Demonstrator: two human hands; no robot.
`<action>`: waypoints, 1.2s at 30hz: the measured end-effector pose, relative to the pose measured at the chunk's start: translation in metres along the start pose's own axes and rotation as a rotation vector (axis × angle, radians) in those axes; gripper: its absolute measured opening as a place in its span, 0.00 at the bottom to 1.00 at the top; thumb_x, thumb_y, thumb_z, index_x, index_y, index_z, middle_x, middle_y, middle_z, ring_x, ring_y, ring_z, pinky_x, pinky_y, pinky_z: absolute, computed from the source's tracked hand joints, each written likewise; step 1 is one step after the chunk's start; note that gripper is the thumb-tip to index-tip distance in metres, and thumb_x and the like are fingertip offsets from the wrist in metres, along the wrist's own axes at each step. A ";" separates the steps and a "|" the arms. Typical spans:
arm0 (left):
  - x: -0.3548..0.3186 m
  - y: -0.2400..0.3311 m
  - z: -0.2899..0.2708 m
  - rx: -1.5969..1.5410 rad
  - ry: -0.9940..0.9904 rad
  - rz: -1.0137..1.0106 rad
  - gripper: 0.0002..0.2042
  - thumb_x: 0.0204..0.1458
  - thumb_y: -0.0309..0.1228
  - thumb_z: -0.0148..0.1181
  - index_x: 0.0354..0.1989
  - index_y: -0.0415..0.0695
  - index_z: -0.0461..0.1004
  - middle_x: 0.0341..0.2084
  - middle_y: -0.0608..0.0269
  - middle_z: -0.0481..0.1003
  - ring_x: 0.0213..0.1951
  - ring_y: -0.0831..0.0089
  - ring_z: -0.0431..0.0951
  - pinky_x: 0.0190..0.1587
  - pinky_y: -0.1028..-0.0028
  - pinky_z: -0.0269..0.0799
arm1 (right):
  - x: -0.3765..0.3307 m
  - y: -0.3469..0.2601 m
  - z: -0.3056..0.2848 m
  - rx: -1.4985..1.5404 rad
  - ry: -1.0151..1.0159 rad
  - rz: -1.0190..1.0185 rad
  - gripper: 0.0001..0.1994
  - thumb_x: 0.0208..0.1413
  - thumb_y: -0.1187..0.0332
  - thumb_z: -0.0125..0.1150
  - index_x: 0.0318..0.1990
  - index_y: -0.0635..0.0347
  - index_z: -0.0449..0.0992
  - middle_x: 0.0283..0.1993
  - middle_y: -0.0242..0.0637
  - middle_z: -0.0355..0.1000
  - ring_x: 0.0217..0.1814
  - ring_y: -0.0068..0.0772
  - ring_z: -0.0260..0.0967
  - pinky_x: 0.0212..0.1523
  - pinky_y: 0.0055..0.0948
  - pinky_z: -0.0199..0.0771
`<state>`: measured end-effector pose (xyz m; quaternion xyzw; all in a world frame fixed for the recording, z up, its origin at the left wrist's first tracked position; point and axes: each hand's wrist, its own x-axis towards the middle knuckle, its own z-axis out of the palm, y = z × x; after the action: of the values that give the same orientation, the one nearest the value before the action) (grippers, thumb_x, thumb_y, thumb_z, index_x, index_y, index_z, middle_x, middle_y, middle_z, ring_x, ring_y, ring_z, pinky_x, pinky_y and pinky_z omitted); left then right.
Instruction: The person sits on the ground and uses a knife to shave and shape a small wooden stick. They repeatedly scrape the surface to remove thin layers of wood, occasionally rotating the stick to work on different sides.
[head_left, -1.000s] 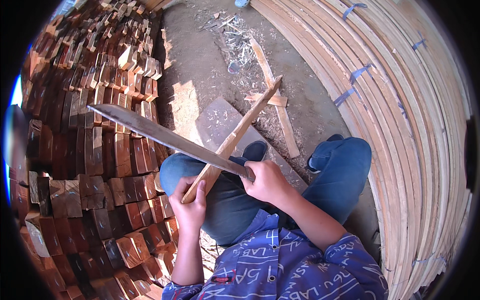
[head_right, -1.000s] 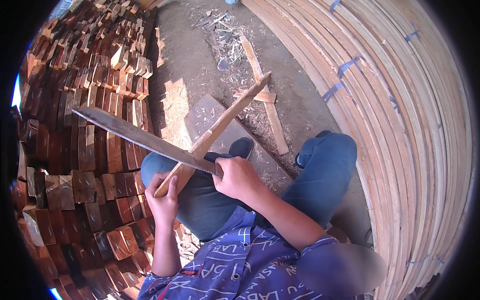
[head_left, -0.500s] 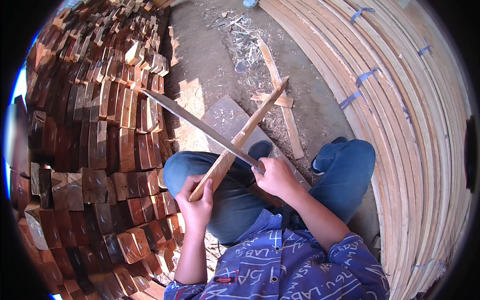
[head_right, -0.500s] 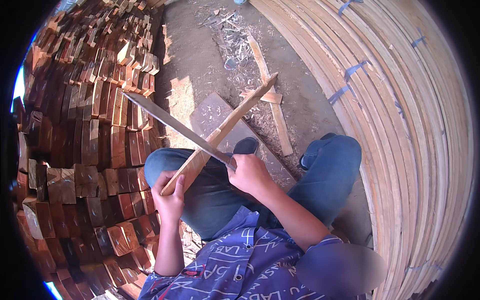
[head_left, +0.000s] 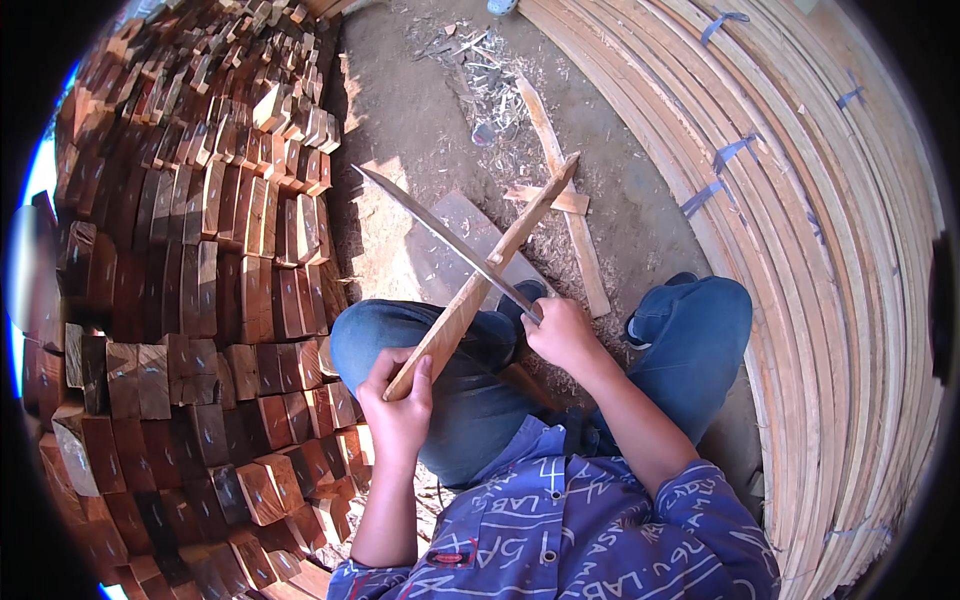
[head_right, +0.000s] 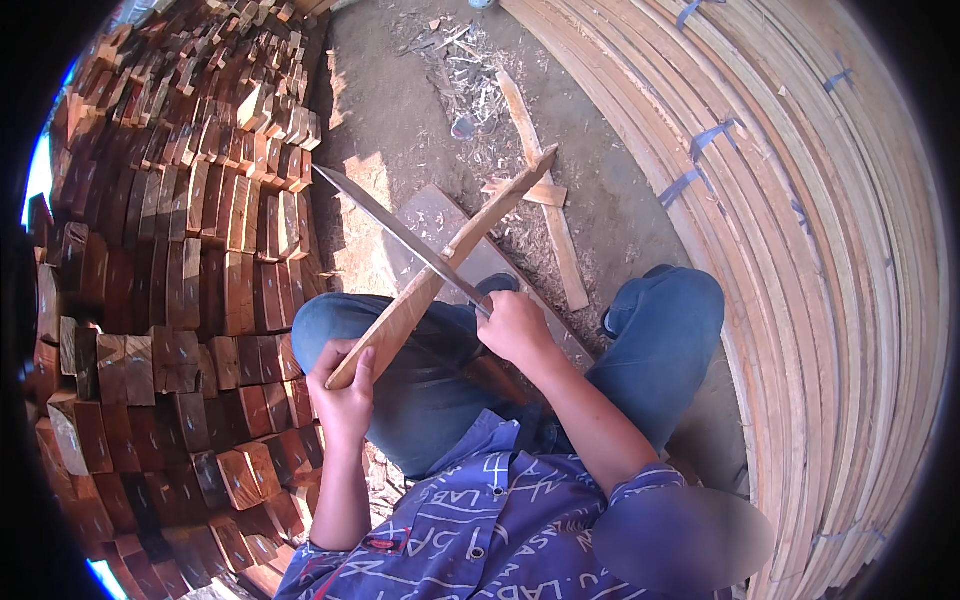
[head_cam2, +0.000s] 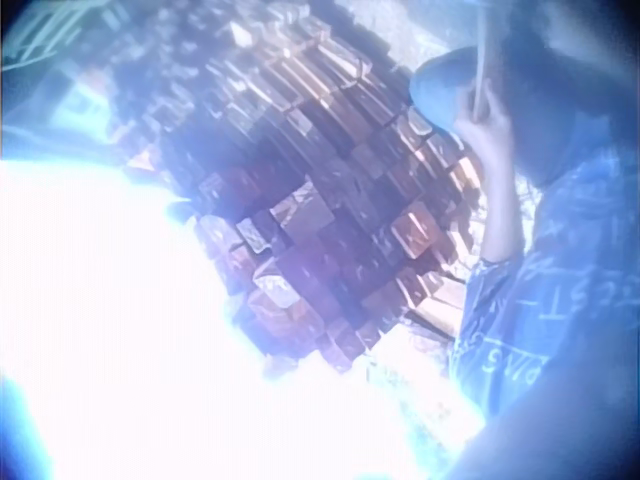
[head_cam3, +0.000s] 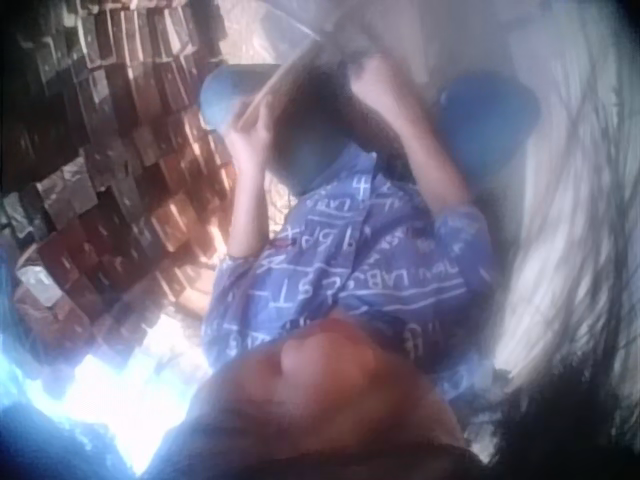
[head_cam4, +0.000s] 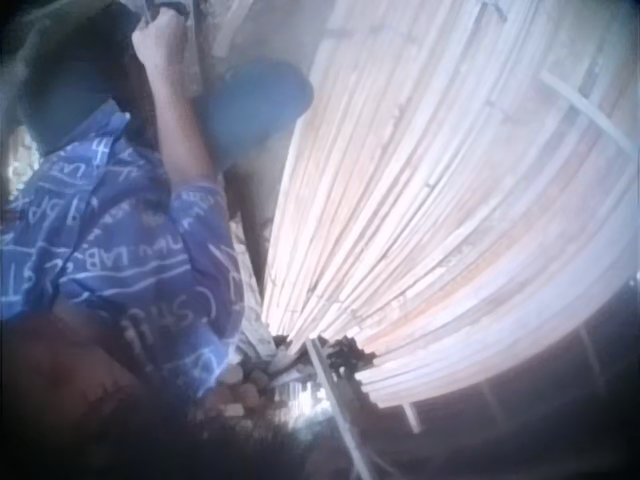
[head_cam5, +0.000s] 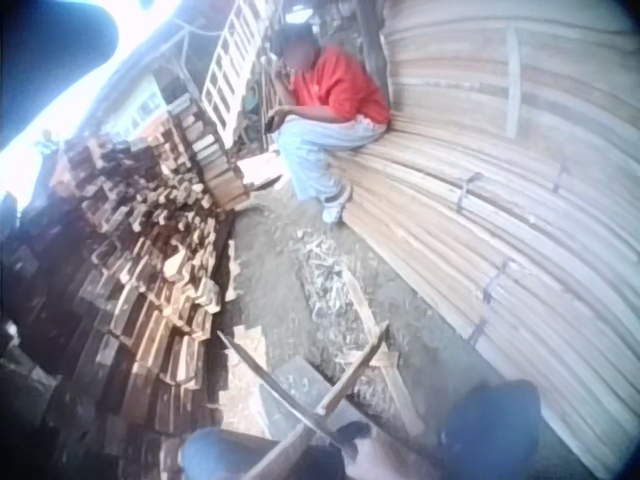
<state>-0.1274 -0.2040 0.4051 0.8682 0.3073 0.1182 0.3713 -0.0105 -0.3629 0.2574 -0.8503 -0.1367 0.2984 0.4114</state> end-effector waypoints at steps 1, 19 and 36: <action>0.002 0.001 0.000 -0.005 0.003 0.017 0.04 0.53 0.22 0.63 0.32 0.34 0.76 0.22 0.58 0.78 0.27 0.79 0.75 0.32 0.77 0.71 | -0.006 -0.010 -0.005 0.009 -0.013 -0.009 0.10 0.49 0.65 0.63 0.31 0.66 0.79 0.31 0.55 0.76 0.39 0.58 0.75 0.43 0.49 0.75; -0.003 0.006 -0.001 0.008 -0.004 -0.050 0.03 0.54 0.22 0.63 0.33 0.34 0.76 0.23 0.62 0.78 0.27 0.82 0.74 0.33 0.79 0.70 | -0.021 -0.022 -0.006 0.076 0.009 -0.109 0.09 0.48 0.66 0.63 0.29 0.63 0.78 0.27 0.53 0.75 0.34 0.58 0.75 0.39 0.50 0.75; 0.009 0.013 0.000 -0.001 0.001 0.017 0.04 0.54 0.22 0.63 0.31 0.35 0.75 0.22 0.60 0.77 0.26 0.81 0.74 0.31 0.78 0.70 | -0.006 -0.025 -0.028 0.014 -0.029 -0.054 0.10 0.50 0.65 0.62 0.32 0.64 0.79 0.31 0.54 0.76 0.38 0.58 0.75 0.42 0.50 0.74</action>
<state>-0.1149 -0.2052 0.4145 0.8705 0.3003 0.1221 0.3703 0.0026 -0.3676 0.2931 -0.8390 -0.1634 0.3006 0.4231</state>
